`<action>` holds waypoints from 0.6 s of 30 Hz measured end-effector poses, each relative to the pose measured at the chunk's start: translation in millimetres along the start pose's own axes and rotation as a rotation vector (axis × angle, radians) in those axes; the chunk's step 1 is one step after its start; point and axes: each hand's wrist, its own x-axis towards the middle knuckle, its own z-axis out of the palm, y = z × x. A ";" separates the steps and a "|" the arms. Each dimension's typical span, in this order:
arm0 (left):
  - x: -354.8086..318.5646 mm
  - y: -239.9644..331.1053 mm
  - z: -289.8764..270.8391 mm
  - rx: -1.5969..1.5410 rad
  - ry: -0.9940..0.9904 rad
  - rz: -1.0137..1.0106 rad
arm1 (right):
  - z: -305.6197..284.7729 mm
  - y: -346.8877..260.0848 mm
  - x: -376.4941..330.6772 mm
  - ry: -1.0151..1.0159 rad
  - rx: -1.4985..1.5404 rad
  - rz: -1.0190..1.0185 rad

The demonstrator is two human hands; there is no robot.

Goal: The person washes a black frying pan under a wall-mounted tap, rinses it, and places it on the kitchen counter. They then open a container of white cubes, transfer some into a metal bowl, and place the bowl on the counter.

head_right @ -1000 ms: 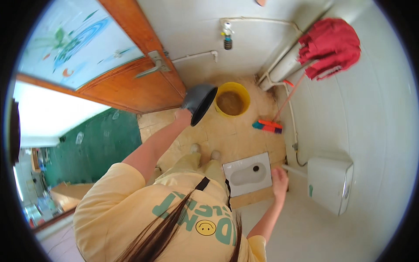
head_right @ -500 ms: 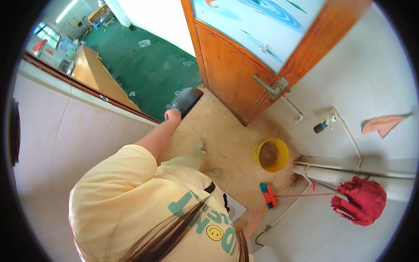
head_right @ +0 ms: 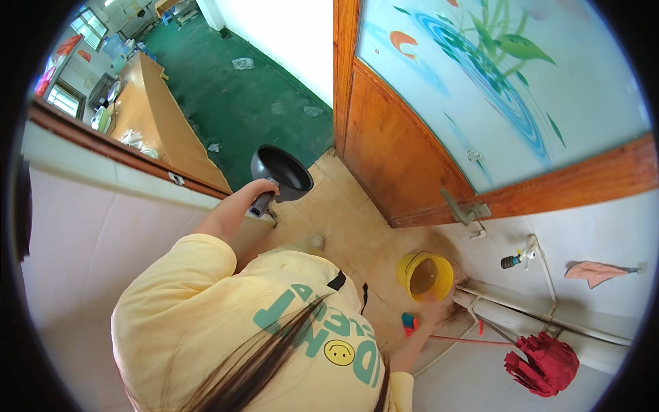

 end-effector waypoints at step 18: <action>57.0 9.4 -6.7 0.012 -0.048 -0.114 | 129.5 -50.6 -56.3 0.170 -0.073 -0.162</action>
